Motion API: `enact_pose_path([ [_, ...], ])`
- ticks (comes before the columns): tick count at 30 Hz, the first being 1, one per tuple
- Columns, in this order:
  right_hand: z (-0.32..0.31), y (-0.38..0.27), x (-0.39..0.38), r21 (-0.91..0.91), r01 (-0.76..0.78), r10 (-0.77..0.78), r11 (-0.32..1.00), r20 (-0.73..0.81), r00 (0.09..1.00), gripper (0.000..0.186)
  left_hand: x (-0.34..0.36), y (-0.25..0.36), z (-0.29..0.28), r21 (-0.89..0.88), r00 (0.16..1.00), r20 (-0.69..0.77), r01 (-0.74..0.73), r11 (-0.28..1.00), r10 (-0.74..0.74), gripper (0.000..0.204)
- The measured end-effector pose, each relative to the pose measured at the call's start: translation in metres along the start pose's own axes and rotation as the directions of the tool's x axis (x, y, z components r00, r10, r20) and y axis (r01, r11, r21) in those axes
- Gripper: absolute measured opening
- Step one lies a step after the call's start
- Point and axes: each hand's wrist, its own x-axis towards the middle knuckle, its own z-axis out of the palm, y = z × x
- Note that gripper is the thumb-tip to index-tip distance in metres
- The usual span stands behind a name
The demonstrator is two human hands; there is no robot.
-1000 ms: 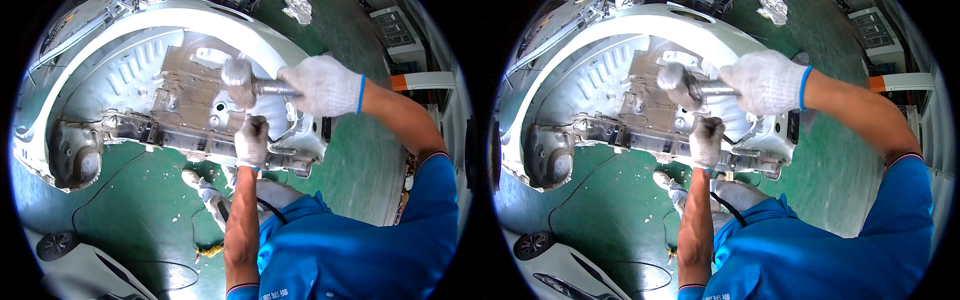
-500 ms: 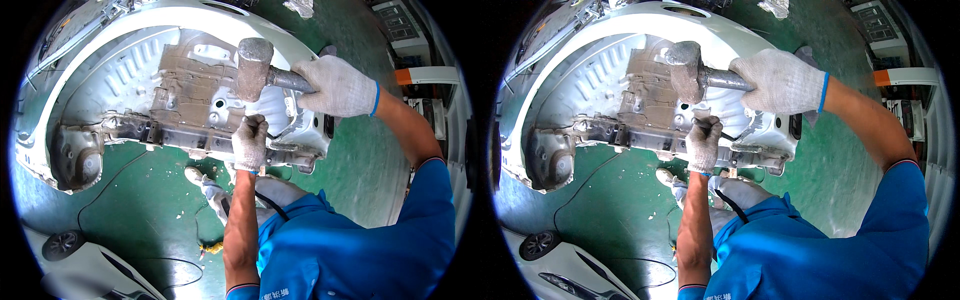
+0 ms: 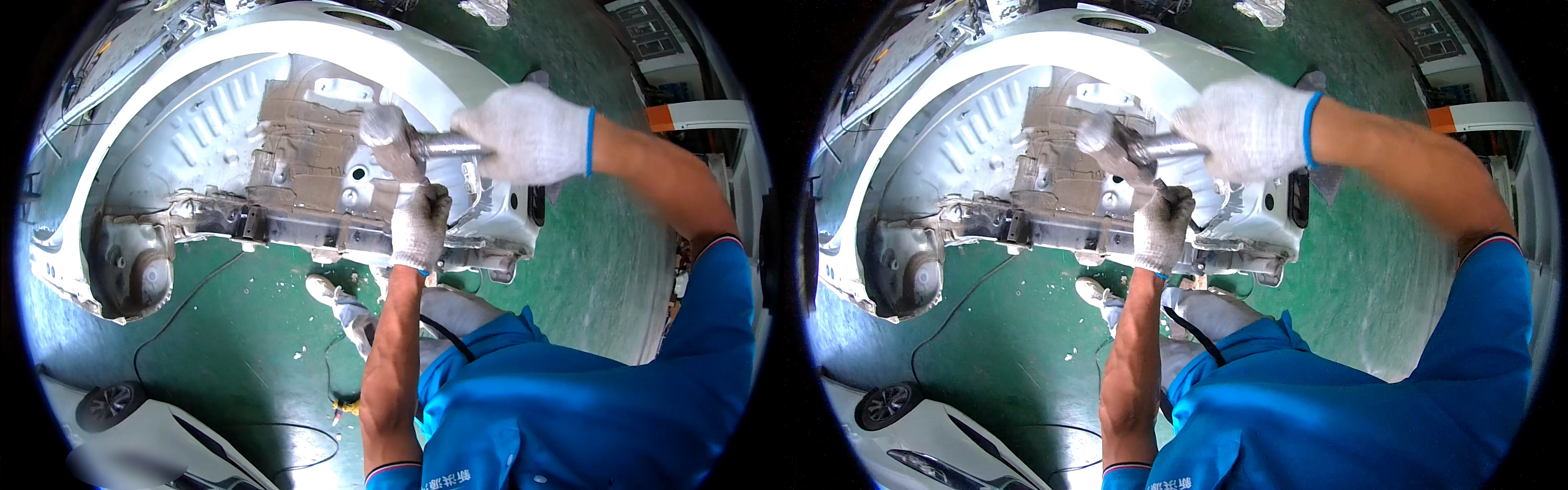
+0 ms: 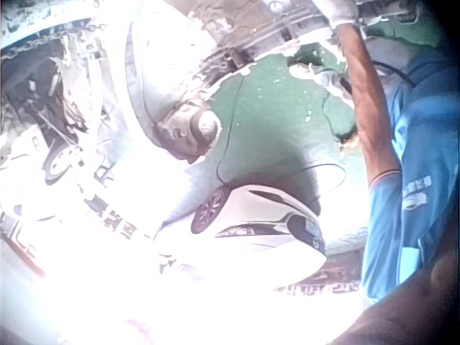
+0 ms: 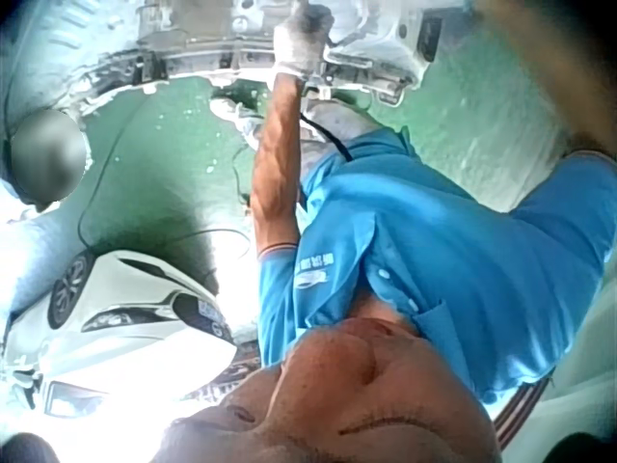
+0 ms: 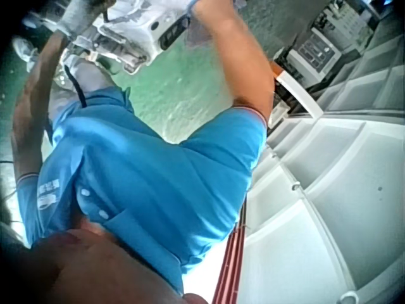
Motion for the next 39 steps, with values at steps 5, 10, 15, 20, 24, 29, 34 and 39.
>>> enact_pose_path([
  [5, -0.065, 0.008, -0.026, -0.09, 0.114, -0.144, 0.989, -0.51, 0.848, 0.045, -0.003, 0.0, -0.001, 0.023, 0.999, -0.01, -0.037, 0.999, 0.037, 0.019],
  [10, -0.04, 0.009, -0.017, -0.021, 0.207, -0.174, 0.978, -0.628, 0.758, 0.046, -0.001, -0.001, -0.002, -0.003, 0.999, -0.013, 0.031, 1.0, -0.031, 0.017],
  [15, 0.007, 0.014, -0.005, -0.014, 0.08, -0.08, 0.997, -0.04, 0.996, 0.038, 0.007, -0.004, 0.017, 0.282, 0.973, -0.017, -0.216, 0.935, 0.23, 0.011],
  [20, -0.005, 0.016, -0.016, 0.305, 0.018, 0.058, 0.952, -0.239, 0.969, 0.036, 0.013, -0.027, -0.009, -0.207, 1.0, -0.019, 0.017, 0.978, -0.022, 0.016],
  [24, 0.024, 0.013, -0.038, 0.724, -0.074, 0.267, 0.686, -0.155, 0.951, 0.038, -0.007, -0.049, -0.039, -0.36, 0.978, -0.088, 0.147, 0.921, -0.19, 0.02],
  [29, 0.104, 0.021, -0.047, 0.857, -0.147, 0.281, 0.494, 0.002, 0.96, 0.034, -0.036, -0.073, -0.069, -0.534, 0.902, -0.253, 0.171, 0.828, -0.35, 0.026],
  [34, 0.158, 0.006, -0.076, 0.81, -0.377, 0.438, 0.449, 0.169, 0.883, 0.03, -0.04, -0.056, -0.045, -0.602, 0.872, -0.306, 0.133, 0.787, -0.382, 0.022],
  [39, 0.191, 0.018, -0.059, 0.853, -0.339, 0.331, 0.397, 0.212, 0.92, 0.023, -0.033, -0.06, -0.04, -0.628, 0.831, -0.34, 0.148, 0.764, -0.441, 0.02],
])
